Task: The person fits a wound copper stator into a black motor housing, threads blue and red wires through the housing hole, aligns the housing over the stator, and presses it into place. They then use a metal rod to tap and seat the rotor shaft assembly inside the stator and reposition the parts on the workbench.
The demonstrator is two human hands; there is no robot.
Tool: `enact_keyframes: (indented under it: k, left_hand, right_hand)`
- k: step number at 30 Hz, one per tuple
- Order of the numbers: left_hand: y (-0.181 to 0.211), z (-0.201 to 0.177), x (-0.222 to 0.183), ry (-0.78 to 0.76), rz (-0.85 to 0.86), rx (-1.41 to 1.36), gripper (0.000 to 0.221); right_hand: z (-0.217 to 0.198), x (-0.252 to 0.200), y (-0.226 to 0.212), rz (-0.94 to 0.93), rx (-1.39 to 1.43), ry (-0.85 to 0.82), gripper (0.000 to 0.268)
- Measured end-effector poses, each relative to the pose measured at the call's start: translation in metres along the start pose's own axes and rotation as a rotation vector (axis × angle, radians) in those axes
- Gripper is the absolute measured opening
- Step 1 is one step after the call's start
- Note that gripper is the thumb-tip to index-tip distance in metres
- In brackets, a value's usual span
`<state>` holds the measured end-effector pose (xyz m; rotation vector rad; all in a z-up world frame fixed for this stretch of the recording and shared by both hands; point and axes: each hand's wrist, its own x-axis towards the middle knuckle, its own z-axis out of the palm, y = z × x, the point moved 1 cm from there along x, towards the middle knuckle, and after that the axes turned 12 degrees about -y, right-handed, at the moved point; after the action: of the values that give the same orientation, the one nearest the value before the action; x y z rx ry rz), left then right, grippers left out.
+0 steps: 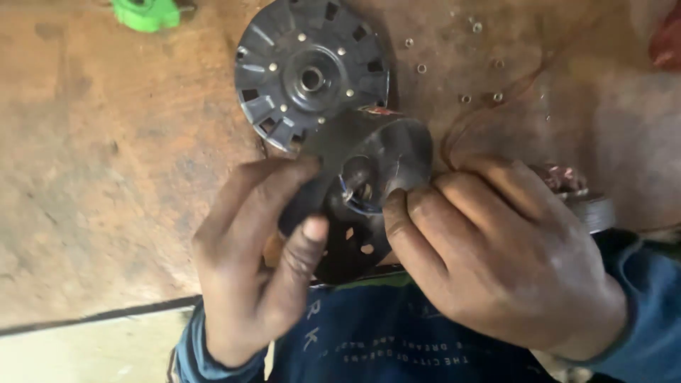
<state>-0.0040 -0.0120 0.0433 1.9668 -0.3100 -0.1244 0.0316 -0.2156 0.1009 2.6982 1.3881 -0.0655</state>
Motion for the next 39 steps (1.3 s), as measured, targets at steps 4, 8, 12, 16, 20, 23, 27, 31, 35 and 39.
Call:
enact_keyframes:
  k: [4, 8, 12, 16, 20, 23, 27, 31, 35, 39]
  left_hand:
    - [0.006, -0.004, 0.0, -0.11, 0.03, 0.008, 0.035]
    - [0.008, -0.004, -0.002, -0.116, 0.019, 0.065, 0.04]
    - [0.011, -0.004, -0.005, -0.133, 0.074, 0.062, 0.042]
    - [0.015, -0.005, -0.008, -0.135, 0.078, 0.039, 0.043]
    - [0.016, -0.002, -0.011, -0.115, 0.105, 0.026, 0.045]
    - [0.015, -0.001, -0.014, -0.113, 0.125, 0.078, 0.047]
    - [0.016, 0.0, -0.011, -0.103, 0.154, 0.071, 0.047]
    - [0.022, -0.002, -0.008, -0.113, 0.139, 0.103, 0.048]
    - [0.022, -0.003, -0.01, -0.091, 0.132, 0.074, 0.048]
    - [0.022, -0.005, -0.012, -0.102, 0.122, 0.065, 0.048]
  right_hand:
    - [0.005, -0.006, -0.012, 0.124, 0.018, -0.022, 0.019]
    - [0.005, -0.012, -0.015, 0.2, 0.17, 0.034, 0.02]
    - [0.004, -0.016, -0.02, 0.209, 0.205, 0.054, 0.024]
    - [0.005, -0.018, -0.022, 0.201, 0.138, 0.059, 0.024]
    - [0.005, -0.018, -0.027, 0.273, 0.177, 0.093, 0.022]
    - [0.004, -0.016, -0.028, 0.291, 0.202, 0.115, 0.022]
    - [0.003, -0.015, -0.03, 0.33, 0.239, 0.138, 0.021]
    - [0.004, -0.011, -0.023, 0.347, 0.168, 0.123, 0.017]
    - [0.006, -0.009, -0.024, 0.284, 0.218, 0.095, 0.017]
    - [0.003, -0.002, -0.022, 0.254, 0.165, 0.064, 0.024]
